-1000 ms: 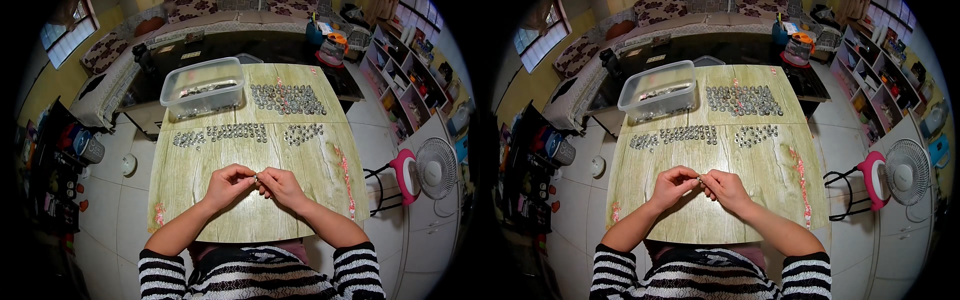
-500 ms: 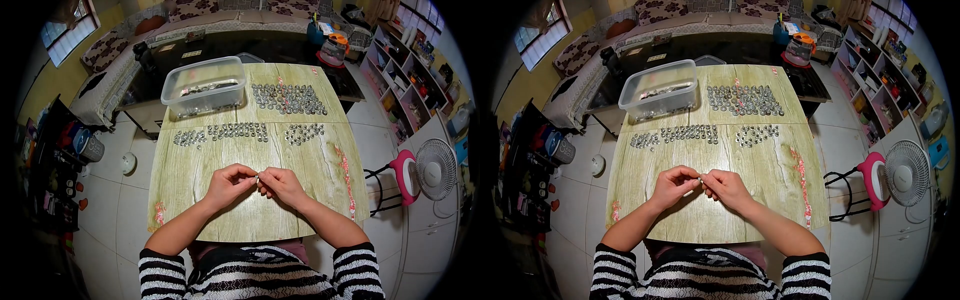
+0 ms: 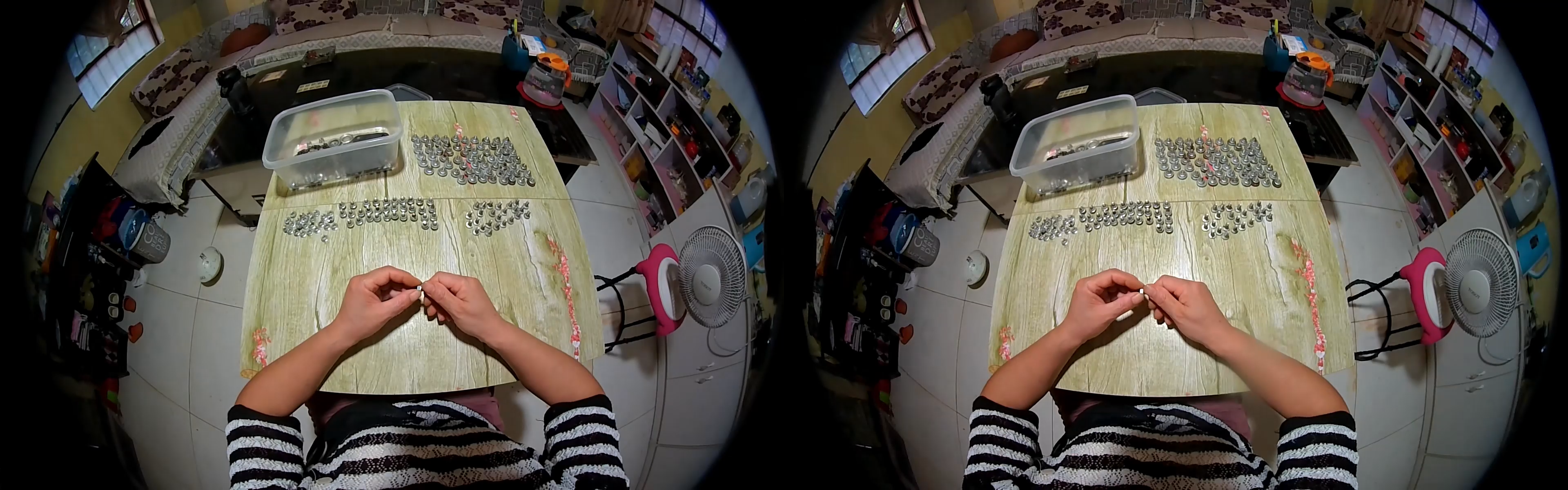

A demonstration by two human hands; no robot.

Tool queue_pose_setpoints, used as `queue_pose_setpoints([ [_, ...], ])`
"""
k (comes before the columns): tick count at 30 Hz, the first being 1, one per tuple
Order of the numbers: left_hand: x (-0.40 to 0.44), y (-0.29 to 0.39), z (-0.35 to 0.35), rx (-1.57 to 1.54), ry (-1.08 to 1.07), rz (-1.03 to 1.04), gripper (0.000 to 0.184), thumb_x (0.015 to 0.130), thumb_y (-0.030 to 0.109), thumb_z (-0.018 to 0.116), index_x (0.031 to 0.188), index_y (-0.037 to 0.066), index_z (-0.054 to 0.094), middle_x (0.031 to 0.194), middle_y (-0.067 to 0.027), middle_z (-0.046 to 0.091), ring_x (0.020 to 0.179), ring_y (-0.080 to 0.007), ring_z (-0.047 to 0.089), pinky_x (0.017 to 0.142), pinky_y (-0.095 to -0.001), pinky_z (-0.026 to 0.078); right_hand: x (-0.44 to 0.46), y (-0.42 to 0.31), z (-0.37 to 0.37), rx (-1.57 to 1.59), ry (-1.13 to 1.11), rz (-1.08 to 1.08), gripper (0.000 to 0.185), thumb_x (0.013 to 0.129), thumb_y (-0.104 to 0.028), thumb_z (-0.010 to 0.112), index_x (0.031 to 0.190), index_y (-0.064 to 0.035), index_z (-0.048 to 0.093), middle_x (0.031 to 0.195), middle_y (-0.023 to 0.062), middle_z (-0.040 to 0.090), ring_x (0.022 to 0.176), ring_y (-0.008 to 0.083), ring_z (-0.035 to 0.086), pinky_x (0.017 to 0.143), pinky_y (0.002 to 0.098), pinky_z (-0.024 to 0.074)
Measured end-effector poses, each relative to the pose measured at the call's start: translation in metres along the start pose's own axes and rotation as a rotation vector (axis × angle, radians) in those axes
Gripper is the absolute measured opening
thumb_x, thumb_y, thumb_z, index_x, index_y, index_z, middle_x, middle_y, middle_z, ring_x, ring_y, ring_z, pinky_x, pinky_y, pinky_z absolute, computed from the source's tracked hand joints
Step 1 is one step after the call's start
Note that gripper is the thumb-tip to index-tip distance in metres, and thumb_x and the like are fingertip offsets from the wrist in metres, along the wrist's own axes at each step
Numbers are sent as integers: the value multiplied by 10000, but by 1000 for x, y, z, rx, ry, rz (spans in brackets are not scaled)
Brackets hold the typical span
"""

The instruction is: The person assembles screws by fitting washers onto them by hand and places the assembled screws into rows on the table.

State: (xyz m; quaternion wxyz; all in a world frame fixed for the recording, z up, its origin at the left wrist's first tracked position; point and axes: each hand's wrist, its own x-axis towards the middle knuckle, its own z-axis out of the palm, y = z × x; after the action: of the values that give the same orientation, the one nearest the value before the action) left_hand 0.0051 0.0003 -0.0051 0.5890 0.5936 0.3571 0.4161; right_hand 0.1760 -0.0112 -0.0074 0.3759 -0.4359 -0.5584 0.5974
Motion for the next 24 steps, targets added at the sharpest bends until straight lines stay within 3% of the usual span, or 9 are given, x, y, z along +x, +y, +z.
queue_pose_setpoints([
  [4, -1, 1, 1, 27, 8, 40, 128, 742, 31, 585, 857, -17, 558, 769, -27, 574, 680, -51, 539, 601, -175, 448, -2, -3, 2, -26, 4, 2, 269, 847, -242, 467, 701, -25, 528, 544, 14, 515, 477, 65, 458, 435, 205, 367],
  [9, -2, 8, 0, 21, -2, -22, 126, 737, 17, 599, 850, -12, 551, 794, -33, 568, 709, -64, 532, 625, -187, 440, -3, -5, 5, -368, 141, -346, 236, 838, -214, 474, 710, -22, 521, 535, 49, 509, 481, 127, 495, 455, 249, 392],
  [13, -2, 6, -1, -38, -2, -74, 123, 731, 14, 605, 837, -13, 549, 788, -31, 566, 697, -60, 530, 616, -179, 439, -4, -5, 6, -342, 128, -332, 245, 843, -221, 466, 714, -21, 523, 536, 52, 511, 476, 133, 498, 451, 245, 393],
  [15, -3, 8, 0, -48, -12, -53, 125, 731, 13, 604, 839, -14, 548, 790, -32, 567, 700, -59, 530, 616, -178, 439, -4, -5, 7, -234, 73, -198, 251, 850, -222, 456, 717, -19, 522, 535, 47, 509, 472, 117, 495, 440, 233, 389],
  [21, -3, 6, 0, -70, -12, 0, 128, 733, 11, 600, 846, -16, 545, 794, -34, 568, 707, -62, 532, 622, -183, 442, -5, -5, 9, -25, 58, -79, 246, 863, -215, 436, 727, -25, 514, 543, 11, 506, 476, 65, 464, 432, 204, 372],
  [24, -3, 5, -1, -61, -9, -21, 128, 734, 11, 599, 846, -16, 545, 794, -36, 569, 707, -67, 534, 624, -185, 443, -4, -7, 9, -38, 56, -127, 237, 865, -214, 433, 745, -24, 507, 558, 5, 505, 490, 56, 456, 442, 199, 372],
])
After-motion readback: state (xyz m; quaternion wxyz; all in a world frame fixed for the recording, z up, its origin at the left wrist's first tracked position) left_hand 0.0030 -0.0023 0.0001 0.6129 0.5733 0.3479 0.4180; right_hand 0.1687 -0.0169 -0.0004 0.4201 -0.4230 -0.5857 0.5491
